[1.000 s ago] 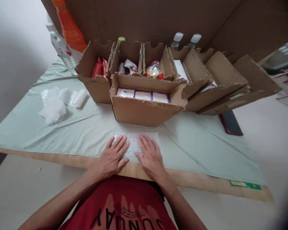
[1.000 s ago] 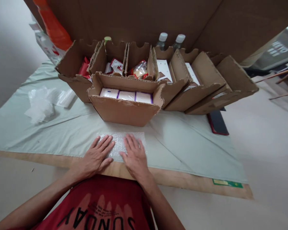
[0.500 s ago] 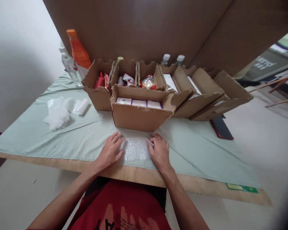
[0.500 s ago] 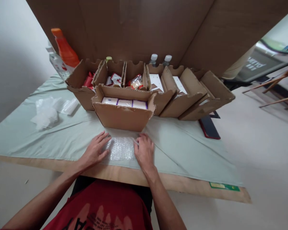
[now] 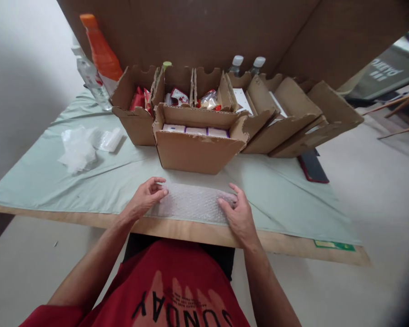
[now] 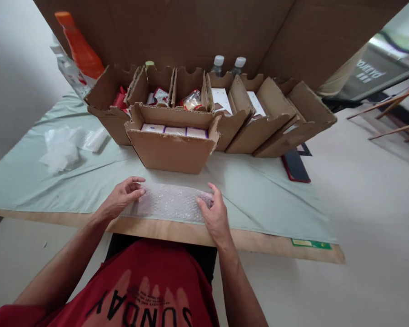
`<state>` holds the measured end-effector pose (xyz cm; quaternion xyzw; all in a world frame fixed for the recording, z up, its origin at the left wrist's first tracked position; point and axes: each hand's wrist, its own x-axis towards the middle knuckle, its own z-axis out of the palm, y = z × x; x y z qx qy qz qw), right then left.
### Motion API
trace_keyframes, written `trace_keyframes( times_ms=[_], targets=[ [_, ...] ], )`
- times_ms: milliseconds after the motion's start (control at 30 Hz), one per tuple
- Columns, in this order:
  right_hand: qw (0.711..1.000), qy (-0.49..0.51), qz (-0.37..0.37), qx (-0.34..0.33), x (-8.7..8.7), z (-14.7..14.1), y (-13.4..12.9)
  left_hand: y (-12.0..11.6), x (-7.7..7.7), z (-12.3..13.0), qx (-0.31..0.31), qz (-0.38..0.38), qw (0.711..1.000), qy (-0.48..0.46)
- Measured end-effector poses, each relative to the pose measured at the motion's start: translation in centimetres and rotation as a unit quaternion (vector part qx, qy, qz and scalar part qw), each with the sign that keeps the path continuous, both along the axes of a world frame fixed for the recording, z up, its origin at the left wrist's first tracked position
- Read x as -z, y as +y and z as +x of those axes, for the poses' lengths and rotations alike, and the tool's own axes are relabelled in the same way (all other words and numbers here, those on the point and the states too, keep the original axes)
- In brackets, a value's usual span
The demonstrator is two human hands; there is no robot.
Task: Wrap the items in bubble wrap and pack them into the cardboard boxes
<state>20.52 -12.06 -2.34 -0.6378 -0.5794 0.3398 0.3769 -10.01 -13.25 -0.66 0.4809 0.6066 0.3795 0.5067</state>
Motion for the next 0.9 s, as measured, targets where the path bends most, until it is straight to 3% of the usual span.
trace_keyframes(
  times_ms=[133, 333, 433, 533, 633, 700, 733, 800, 900],
  targets=[
    [0.997, 0.040, -0.045, -0.044, 0.7, 1.5, -0.8, -1.9, 0.2, 0.3, -0.020, -0.038, 0.998, -0.048],
    [0.989, -0.041, -0.019, -0.143, -0.2, 2.0, -1.3, -3.2, 1.1, 1.6, 0.101, -0.010, 0.993, 0.060],
    [0.984, -0.054, 0.073, -0.153, -2.3, 1.2, -1.5, -3.5, -0.6, 2.5, 0.107, 0.124, 0.975, 0.149],
    [0.959, -0.078, 0.224, -0.155, -6.2, 0.8, -1.4, -3.3, -4.4, 2.5, 0.072, 0.338, 0.903, 0.256],
    [0.914, -0.121, 0.372, -0.107, -10.8, 0.7, 0.5, -0.9, -8.5, 1.8, -0.003, 0.485, 0.793, 0.369],
    [0.883, -0.149, 0.437, -0.082, -13.3, 0.5, 3.3, 2.2, -10.6, 1.2, -0.039, 0.510, 0.751, 0.418],
    [0.874, -0.163, 0.450, -0.080, -14.3, 0.4, 4.9, 3.9, -11.4, 0.9, -0.043, 0.506, 0.746, 0.430],
    [0.878, -0.188, 0.429, -0.098, -15.7, 0.1, 8.6, 7.5, -12.5, 0.4, -0.015, 0.474, 0.765, 0.436],
    [0.905, -0.248, 0.290, -0.187, -17.0, -0.5, 13.6, 11.6, -13.5, 0.0, 0.079, 0.384, 0.809, 0.438]
  ],
)
